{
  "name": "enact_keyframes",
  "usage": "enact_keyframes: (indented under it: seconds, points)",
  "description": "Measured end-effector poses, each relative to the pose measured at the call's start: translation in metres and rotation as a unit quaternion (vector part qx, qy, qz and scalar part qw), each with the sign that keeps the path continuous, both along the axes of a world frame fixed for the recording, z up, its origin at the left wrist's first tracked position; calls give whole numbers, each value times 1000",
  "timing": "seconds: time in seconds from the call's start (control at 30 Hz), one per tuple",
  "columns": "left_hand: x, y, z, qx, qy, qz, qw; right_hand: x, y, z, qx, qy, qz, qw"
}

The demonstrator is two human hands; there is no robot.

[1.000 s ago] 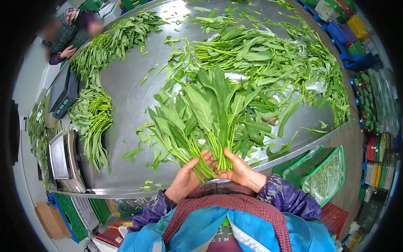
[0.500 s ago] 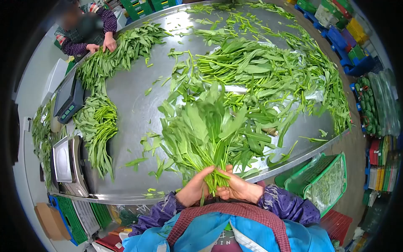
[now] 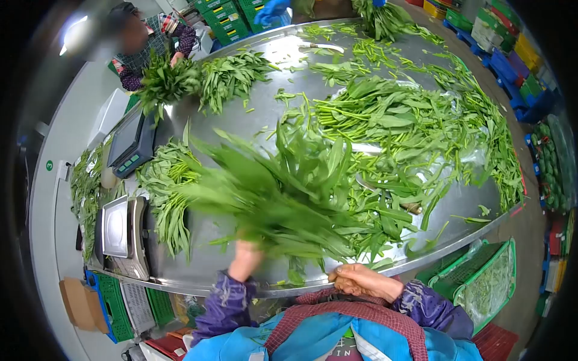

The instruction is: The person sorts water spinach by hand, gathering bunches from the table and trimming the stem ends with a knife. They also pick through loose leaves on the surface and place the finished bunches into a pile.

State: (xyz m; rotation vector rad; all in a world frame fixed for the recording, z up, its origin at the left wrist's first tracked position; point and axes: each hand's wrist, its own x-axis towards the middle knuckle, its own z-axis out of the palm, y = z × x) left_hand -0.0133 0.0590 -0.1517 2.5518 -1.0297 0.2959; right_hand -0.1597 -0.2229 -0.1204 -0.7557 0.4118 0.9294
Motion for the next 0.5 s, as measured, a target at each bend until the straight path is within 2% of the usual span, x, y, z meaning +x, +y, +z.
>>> enact_keyframes:
  seconds: [0.03,0.07,0.1,0.17,0.5]
  points:
    - [11,4,20,61,10,60,996,-4,-1,-3,-48,-24,12,998]
    - [20,3,38,124,21,116,985,-3,0,2,-49,-17,2,999]
    - [17,8,33,128,29,106,986,-5,0,1,-58,-23,0,998]
    - [11,13,24,72,-4,100,992,-7,-1,2,-70,-31,-4,997]
    - [6,14,20,56,-6,117,991,-7,-1,4,-85,-54,2,995]
